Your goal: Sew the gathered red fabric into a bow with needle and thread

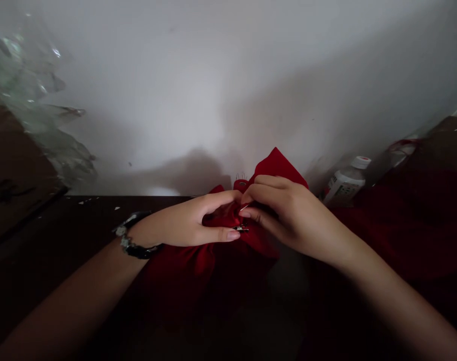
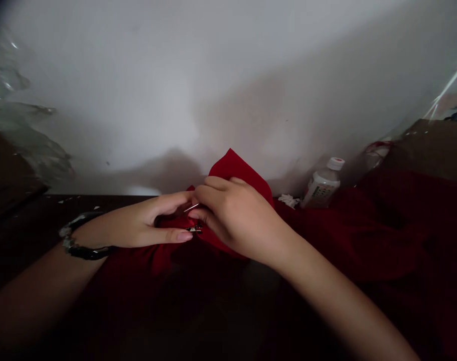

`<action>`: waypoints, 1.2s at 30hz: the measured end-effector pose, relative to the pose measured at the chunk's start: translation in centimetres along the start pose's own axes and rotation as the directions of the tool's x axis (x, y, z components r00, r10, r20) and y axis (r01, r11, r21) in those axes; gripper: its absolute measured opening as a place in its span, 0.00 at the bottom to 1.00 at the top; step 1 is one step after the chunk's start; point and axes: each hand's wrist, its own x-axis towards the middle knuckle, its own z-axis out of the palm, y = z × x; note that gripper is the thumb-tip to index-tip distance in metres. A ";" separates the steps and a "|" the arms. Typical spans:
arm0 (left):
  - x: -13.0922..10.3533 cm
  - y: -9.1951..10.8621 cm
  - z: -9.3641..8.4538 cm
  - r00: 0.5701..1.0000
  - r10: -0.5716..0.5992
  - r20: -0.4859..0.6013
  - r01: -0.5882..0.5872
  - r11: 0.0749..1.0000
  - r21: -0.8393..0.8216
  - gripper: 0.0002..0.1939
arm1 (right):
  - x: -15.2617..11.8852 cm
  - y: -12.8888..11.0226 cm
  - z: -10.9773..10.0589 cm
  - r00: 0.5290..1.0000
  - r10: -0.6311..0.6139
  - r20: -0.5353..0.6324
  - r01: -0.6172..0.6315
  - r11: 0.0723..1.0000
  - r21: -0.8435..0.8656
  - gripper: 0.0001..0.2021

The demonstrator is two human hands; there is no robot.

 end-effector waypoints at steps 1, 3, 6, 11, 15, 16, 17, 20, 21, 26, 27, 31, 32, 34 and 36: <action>0.1 0.0 0.0 1.000 -0.010 0.019 0.011 1.000 -0.017 0.10 | 0.1 0.0 0.2 1.000 -0.015 0.005 0.015 1.000 -0.021 0.08; 0.2 -0.1 0.0 0.999 -0.015 0.043 0.017 0.999 -0.031 0.09 | 0.1 0.2 0.5 0.999 -0.039 0.016 0.040 0.997 -0.073 0.08; 0.3 -0.3 0.1 0.995 -0.014 0.097 0.018 0.999 -0.037 0.13 | -0.1 0.4 0.7 0.997 -0.043 -0.062 0.037 0.994 -0.102 0.04; 0.3 -0.3 0.6 1.000 -0.006 -0.029 0.003 0.996 -0.093 0.19 | -1.0 0.0 -0.6 0.934 0.057 -0.353 -0.097 0.991 -0.095 0.06; 0.0 0.6 0.8 0.971 -0.022 -0.238 -0.021 0.985 -0.173 0.24 | -1.3 -0.9 -1.8 0.938 0.137 -0.319 -0.151 0.988 -0.019 0.08; -0.1 0.8 1.0 0.963 -0.034 -0.267 -0.011 0.986 -0.164 0.24 | -1.3 -1.0 -1.8 0.941 0.166 -0.294 -0.170 0.985 0.015 0.09; -0.2 1.1 1.1 0.956 -0.039 -0.291 -0.001 0.991 -0.137 0.24 | -1.2 -1.2 -1.8 0.941 0.197 -0.277 -0.190 0.980 0.050 0.09; -0.3 1.6 1.7 0.940 -0.022 -0.341 0.012 0.999 -0.032 0.21 | -0.9 -1.5 -1.3 0.921 0.283 -0.268 -0.252 0.957 0.144 0.08; -0.4 1.6 1.9 0.937 -0.014 -0.348 0.011 1.000 -0.010 0.20 | -0.8 -1.5 -1.1 0.915 0.302 -0.269 -0.265 0.950 0.168 0.08; -0.3 1.6 2.0 0.945 -0.030 -0.325 0.024 0.999 -0.023 0.15 | -0.6 -1.6 -0.6 0.903 0.319 -0.289 -0.254 0.937 0.241 0.07; -0.2 1.6 1.9 0.950 -0.047 -0.308 0.036 0.999 -0.041 0.14 | -0.7 -1.6 -0.6 0.902 0.311 -0.299 -0.242 0.938 0.248 0.07; -0.3 1.8 1.6 0.963 -0.074 -0.260 0.041 0.991 -0.131 0.12 | -0.8 -1.8 -0.4 0.899 0.298 -0.320 -0.213 0.937 0.276 0.06; -0.3 1.9 1.6 0.966 -0.071 -0.249 0.034 0.989 -0.147 0.12 | -0.9 -1.8 -0.3 0.900 0.302 -0.314 -0.215 0.935 0.283 0.06; -0.4 2.0 1.7 0.969 -0.071 -0.237 0.034 0.987 -0.159 0.12 | -0.9 -2.0 -0.1 0.901 0.309 -0.304 -0.220 0.930 0.294 0.06; -0.4 2.0 1.8 0.968 -0.071 -0.243 0.037 0.989 -0.142 0.13 | -0.8 -2.1 0.0 0.906 0.306 -0.293 -0.217 0.929 0.299 0.06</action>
